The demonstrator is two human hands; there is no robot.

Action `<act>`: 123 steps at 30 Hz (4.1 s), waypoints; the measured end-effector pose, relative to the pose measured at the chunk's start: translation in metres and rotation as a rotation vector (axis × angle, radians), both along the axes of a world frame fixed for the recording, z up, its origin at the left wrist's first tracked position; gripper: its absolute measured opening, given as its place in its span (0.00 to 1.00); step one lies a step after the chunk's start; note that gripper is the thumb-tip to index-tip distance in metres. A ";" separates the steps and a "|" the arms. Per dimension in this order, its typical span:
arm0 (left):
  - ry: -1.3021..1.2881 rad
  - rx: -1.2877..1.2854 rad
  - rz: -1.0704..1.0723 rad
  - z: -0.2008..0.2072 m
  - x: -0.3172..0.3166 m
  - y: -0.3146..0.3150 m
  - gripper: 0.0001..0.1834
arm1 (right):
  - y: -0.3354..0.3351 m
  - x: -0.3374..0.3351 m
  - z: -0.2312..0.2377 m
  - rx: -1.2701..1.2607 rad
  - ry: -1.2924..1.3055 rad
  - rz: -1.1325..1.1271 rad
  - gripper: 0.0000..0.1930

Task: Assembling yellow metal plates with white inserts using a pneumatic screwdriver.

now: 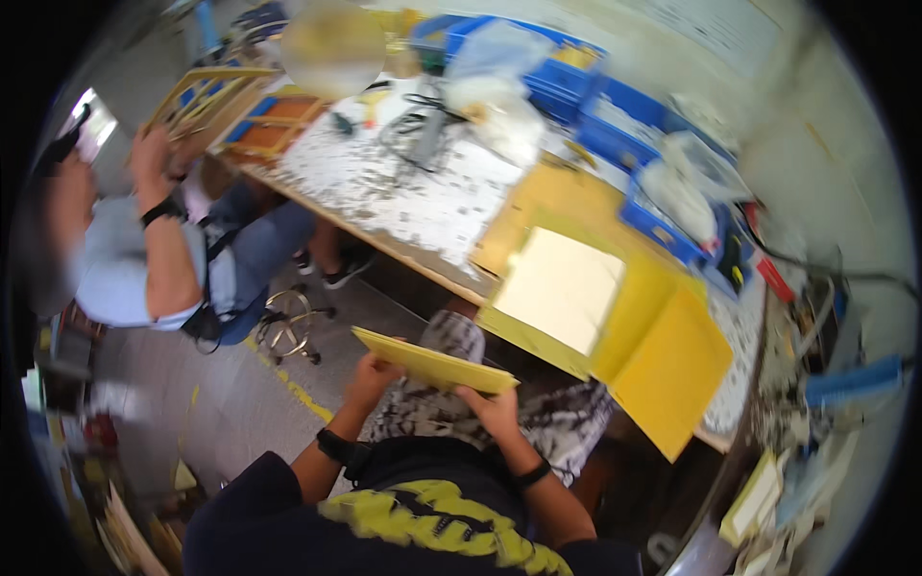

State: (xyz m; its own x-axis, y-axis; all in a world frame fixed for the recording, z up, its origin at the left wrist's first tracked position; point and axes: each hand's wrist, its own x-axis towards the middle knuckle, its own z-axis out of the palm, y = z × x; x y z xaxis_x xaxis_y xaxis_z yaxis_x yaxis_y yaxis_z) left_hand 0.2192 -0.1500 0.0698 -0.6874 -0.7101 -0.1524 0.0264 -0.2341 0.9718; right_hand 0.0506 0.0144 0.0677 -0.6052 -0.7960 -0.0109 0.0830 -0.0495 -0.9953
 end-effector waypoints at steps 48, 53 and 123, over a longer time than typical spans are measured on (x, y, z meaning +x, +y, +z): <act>0.377 0.365 0.468 0.044 -0.145 -0.039 0.19 | 0.101 0.001 0.072 0.069 -0.214 -0.177 0.07; 0.328 0.411 0.444 0.038 -0.152 -0.028 0.18 | 0.106 -0.001 0.071 0.064 -0.283 -0.178 0.07; 0.097 0.108 -1.175 0.115 -0.210 0.108 0.20 | 0.291 -0.127 0.228 -0.304 -0.077 -0.799 0.07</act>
